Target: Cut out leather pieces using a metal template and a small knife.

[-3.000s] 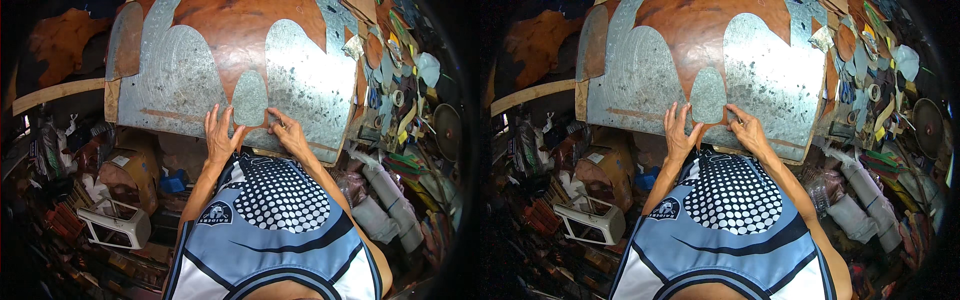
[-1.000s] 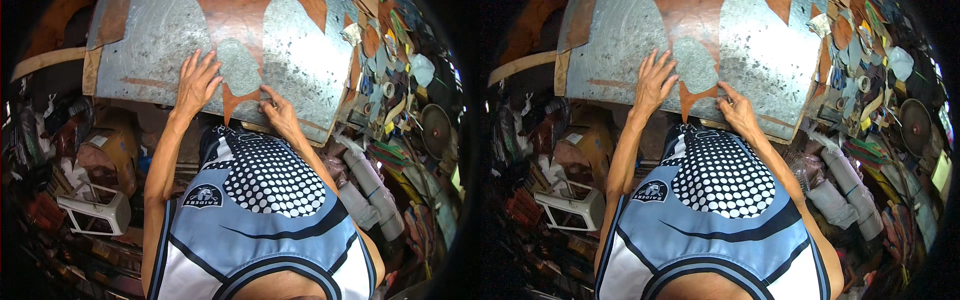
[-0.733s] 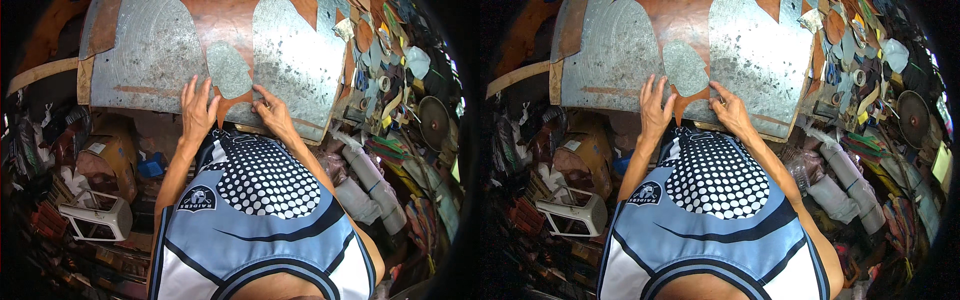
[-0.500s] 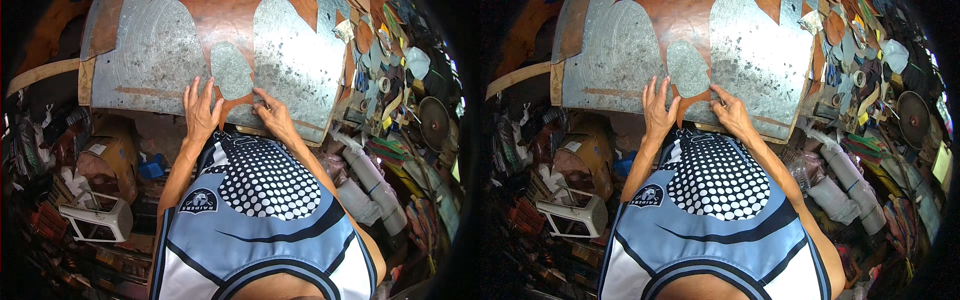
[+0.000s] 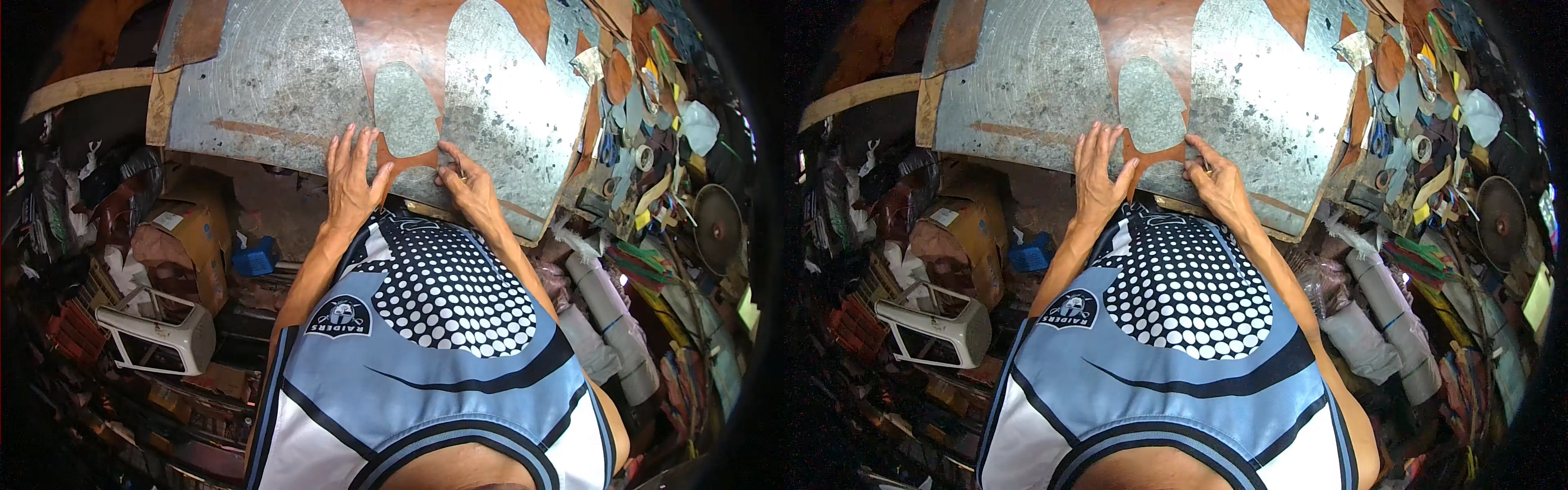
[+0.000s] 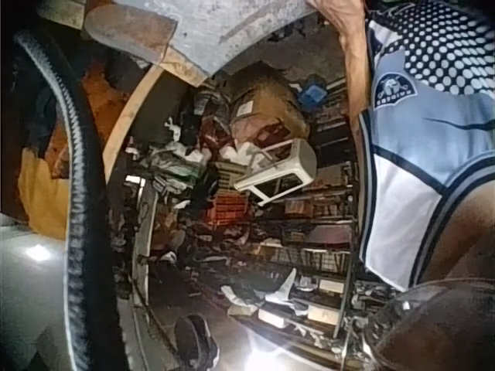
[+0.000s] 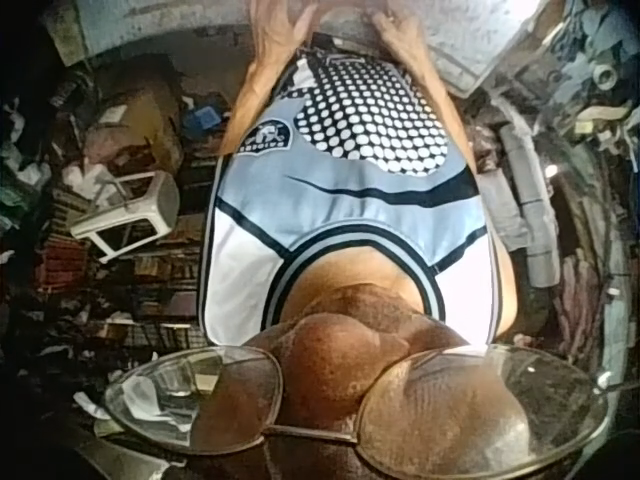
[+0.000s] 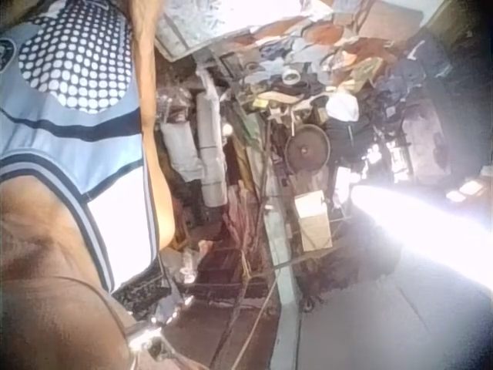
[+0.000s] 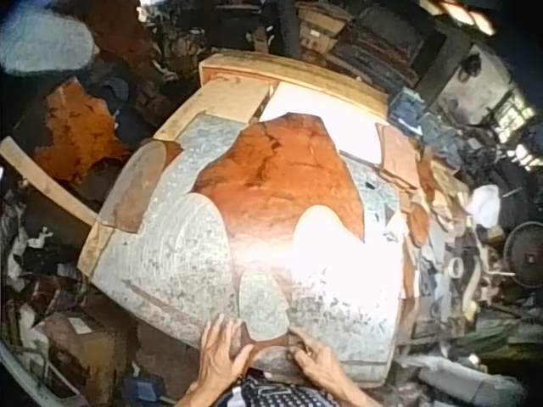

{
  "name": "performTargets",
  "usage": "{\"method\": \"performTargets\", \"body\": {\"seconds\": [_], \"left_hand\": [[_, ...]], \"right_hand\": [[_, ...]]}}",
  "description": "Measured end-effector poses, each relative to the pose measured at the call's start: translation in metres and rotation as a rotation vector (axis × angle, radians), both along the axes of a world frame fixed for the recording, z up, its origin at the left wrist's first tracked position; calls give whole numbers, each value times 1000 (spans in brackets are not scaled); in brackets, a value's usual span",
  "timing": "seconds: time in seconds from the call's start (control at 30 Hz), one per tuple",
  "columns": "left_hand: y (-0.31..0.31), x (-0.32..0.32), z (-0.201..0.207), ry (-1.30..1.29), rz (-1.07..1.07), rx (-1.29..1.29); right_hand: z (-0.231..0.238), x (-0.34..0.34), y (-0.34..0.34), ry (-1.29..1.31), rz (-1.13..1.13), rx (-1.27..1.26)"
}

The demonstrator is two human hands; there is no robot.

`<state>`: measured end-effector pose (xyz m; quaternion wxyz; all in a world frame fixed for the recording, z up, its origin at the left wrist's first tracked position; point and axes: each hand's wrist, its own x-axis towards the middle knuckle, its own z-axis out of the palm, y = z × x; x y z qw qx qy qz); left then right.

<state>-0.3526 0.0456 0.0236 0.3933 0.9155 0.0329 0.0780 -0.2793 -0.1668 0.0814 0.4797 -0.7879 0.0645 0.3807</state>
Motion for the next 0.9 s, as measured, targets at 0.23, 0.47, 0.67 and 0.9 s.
{"method": "performTargets", "body": {"seconds": [0.23,0.47,0.67,0.9], "left_hand": [[4,0,3,4,4,42],[4,-4,4,43,-29,49],[7,-1,4,30,-32,46],[5,-1,8,78,-16,13]], "right_hand": [[24,12,10,76,42,-24],[11,3,-1,38,76,9],[4,1,-1,-33,55,23],[7,0,-1,-17,41,30]]}}
